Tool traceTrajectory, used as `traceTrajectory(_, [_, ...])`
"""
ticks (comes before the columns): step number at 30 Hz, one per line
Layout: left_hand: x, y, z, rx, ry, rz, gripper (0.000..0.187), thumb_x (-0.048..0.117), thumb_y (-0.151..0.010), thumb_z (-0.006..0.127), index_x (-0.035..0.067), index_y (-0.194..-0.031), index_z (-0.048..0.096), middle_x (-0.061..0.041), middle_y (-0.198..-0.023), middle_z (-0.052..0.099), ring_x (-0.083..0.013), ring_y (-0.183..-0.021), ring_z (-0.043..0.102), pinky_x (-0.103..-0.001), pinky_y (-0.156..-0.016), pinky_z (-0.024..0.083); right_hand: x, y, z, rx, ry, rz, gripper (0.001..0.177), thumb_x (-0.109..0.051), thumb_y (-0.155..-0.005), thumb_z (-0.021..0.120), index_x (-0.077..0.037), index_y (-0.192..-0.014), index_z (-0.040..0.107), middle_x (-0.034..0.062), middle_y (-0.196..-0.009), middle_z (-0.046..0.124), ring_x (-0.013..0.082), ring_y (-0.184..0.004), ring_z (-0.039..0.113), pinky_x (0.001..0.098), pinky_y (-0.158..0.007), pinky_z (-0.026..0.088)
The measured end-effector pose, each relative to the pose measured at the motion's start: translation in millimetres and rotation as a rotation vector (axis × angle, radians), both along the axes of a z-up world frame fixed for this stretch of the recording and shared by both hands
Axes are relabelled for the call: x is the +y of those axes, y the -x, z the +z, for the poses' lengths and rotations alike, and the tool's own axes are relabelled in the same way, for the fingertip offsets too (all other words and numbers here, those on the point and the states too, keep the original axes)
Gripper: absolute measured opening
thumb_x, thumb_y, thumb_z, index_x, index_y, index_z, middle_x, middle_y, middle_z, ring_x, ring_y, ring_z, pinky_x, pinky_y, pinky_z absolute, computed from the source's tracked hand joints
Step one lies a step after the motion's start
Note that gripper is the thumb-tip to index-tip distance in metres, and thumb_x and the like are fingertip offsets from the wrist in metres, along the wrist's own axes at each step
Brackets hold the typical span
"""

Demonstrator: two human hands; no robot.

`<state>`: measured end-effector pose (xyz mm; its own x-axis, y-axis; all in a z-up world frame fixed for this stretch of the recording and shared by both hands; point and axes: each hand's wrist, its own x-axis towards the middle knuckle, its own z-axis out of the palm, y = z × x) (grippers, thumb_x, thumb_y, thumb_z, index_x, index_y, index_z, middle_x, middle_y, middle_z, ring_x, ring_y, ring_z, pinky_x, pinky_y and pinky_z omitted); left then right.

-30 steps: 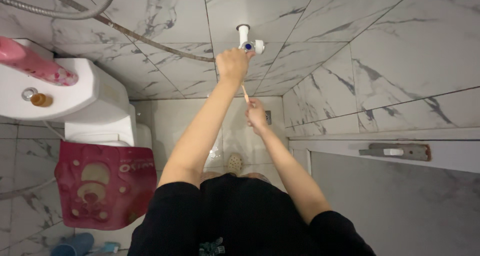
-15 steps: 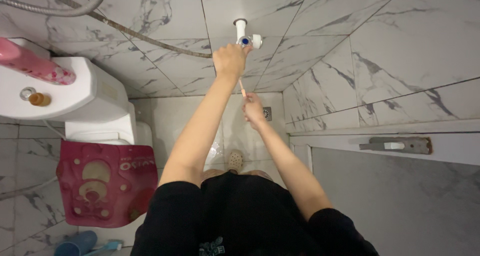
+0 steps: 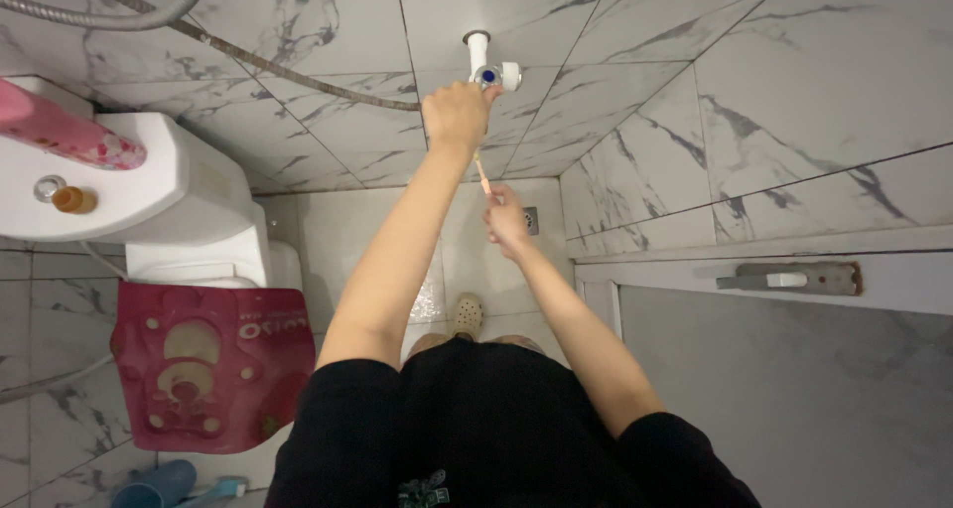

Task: The person brushes two mats with a toothbrush, rinses them with a showerhead, and pours liquid from a bottle onto one of the mats.

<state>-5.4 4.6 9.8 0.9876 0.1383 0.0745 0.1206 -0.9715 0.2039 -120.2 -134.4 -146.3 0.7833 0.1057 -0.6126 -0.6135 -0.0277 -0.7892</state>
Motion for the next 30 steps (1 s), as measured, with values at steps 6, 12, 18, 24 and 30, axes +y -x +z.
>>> traceTrajectory(6, [0.2,0.4,-0.6,-0.037,0.019,-0.009,0.058,0.062,-0.097,0.051,0.014,-0.078,0.077,-0.008,-0.072,0.073,-0.0295,-0.069,0.074,-0.041,-0.056,0.053,-2.1,2.6,9.5,0.009,0.016,-0.005,0.022,-0.023,-0.106,0.048,-0.016,-0.126,0.051,0.0003,-0.069,0.046,0.0080,-0.049,0.036,0.0268,-0.038,0.028])
traceTrajectory(12, [0.1,-0.7,0.1,-0.018,0.010,0.005,0.059,0.064,-0.096,0.053,0.015,-0.074,0.077,-0.009,-0.068,0.072,-0.0295,-0.066,0.073,-0.042,-0.054,0.052,-6.6,8.0,14.2,0.038,-0.043,-0.006,0.023,-0.022,-0.106,0.047,-0.014,-0.127,0.051,-0.0001,-0.068,0.045,0.0084,-0.049,0.034,0.0270,-0.039,0.027])
traceTrajectory(18, [0.8,-1.2,0.5,-0.003,0.015,0.010,0.059,0.064,-0.096,0.053,0.015,-0.073,0.077,-0.008,-0.066,0.072,-0.0293,-0.064,0.073,-0.042,-0.053,0.051,-6.1,12.9,20.7,0.029,-0.006,-0.004,0.023,-0.021,-0.105,0.048,-0.014,-0.127,0.051,-0.0004,-0.068,0.047,0.0086,-0.048,0.036,0.0276,-0.039,0.029])
traceTrajectory(24, [1.4,-0.4,1.8,-0.045,-0.009,0.002,0.059,0.064,-0.096,0.053,0.014,-0.072,0.076,-0.008,-0.066,0.072,-0.0295,-0.064,0.073,-0.041,-0.053,0.051,-5.7,20.4,24.7,0.015,0.003,-0.004,0.024,-0.021,-0.105,0.048,-0.014,-0.127,0.051,0.0001,-0.067,0.046,0.0086,-0.048,0.035,0.0278,-0.038,0.027])
traceTrajectory(30, [1.9,2.5,5.5,-0.038,0.005,-0.013,0.058,0.061,-0.097,0.054,0.014,-0.071,0.076,-0.008,-0.066,0.072,-0.0288,-0.063,0.072,-0.041,-0.052,0.051,-12.6,24.5,29.5,0.036,-0.019,-0.014,0.023,-0.021,-0.104,0.048,-0.014,-0.127,0.051,0.0014,-0.070,0.048,0.0088,-0.048,0.037,0.0278,-0.038,0.028])
